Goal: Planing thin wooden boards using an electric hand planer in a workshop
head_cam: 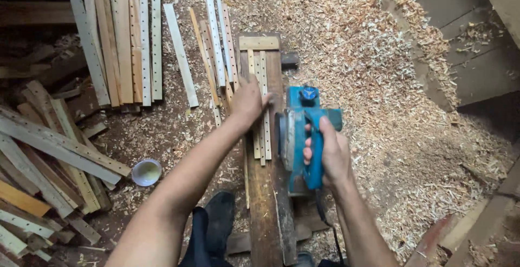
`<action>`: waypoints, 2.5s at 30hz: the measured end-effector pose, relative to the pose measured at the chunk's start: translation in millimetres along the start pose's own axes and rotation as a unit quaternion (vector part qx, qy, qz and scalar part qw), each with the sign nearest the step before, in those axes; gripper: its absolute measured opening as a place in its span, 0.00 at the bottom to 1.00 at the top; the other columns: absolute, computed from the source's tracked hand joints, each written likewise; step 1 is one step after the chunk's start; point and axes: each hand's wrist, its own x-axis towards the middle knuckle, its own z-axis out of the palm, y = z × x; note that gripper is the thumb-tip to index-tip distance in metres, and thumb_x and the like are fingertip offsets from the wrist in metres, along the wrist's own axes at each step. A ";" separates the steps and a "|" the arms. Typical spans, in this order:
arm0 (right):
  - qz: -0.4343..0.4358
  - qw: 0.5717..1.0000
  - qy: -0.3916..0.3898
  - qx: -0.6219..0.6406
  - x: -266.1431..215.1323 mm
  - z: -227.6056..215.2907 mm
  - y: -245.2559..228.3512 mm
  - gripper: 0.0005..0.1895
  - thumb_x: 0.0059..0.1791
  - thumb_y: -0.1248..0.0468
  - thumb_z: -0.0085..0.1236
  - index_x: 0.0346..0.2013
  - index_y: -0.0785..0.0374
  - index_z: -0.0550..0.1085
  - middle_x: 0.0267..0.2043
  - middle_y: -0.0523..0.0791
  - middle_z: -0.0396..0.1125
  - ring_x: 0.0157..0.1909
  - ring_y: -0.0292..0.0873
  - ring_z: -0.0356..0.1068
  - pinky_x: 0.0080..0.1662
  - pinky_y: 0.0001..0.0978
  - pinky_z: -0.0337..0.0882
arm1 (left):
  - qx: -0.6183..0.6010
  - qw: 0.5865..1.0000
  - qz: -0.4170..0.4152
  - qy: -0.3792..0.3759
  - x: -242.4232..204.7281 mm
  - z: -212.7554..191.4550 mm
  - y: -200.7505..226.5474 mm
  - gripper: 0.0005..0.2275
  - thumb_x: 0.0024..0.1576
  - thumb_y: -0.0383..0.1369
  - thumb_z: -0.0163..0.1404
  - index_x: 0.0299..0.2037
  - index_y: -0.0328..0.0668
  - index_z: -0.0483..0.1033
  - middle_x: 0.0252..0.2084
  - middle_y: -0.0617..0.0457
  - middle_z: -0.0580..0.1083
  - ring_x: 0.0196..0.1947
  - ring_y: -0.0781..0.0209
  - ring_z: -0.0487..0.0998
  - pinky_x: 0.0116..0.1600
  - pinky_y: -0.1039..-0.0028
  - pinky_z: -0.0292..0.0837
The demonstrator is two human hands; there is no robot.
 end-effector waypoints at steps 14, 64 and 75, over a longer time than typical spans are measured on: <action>-0.068 0.973 -0.149 -0.163 -61.2 -2.9 113.6 0.26 0.52 0.42 0.42 0.27 0.61 0.73 0.15 0.41 0.66 0.15 0.37 0.67 0.19 0.28 0.69 | 0.213 0.953 0.207 -0.058 55.9 12.5 -52.6 0.29 0.66 0.52 0.14 0.77 0.58 0.41 0.80 0.52 0.39 0.79 0.50 0.37 0.76 0.46 0.25; -0.077 0.994 0.056 -0.046 56.6 38.0 -64.8 0.33 0.50 0.36 0.50 0.35 0.66 0.74 0.21 0.47 0.65 0.15 0.38 0.67 0.18 0.30 0.72 | 0.136 0.988 -0.040 0.065 14.2 44.1 -9.8 0.42 0.49 0.53 0.61 0.62 0.22 0.63 0.38 0.41 0.77 0.40 0.43 0.82 0.45 0.55 0.80; -0.028 0.998 -0.040 -0.038 30.3 25.6 -15.8 0.34 0.53 0.39 0.48 0.44 0.72 0.75 0.25 0.50 0.63 0.16 0.40 0.66 0.17 0.35 0.70 | -0.568 0.740 -0.223 -0.282 9.6 -3.1 -152.1 0.09 0.58 0.31 0.57 0.44 0.35 0.79 0.33 0.46 0.79 0.30 0.54 0.81 0.37 0.69 0.78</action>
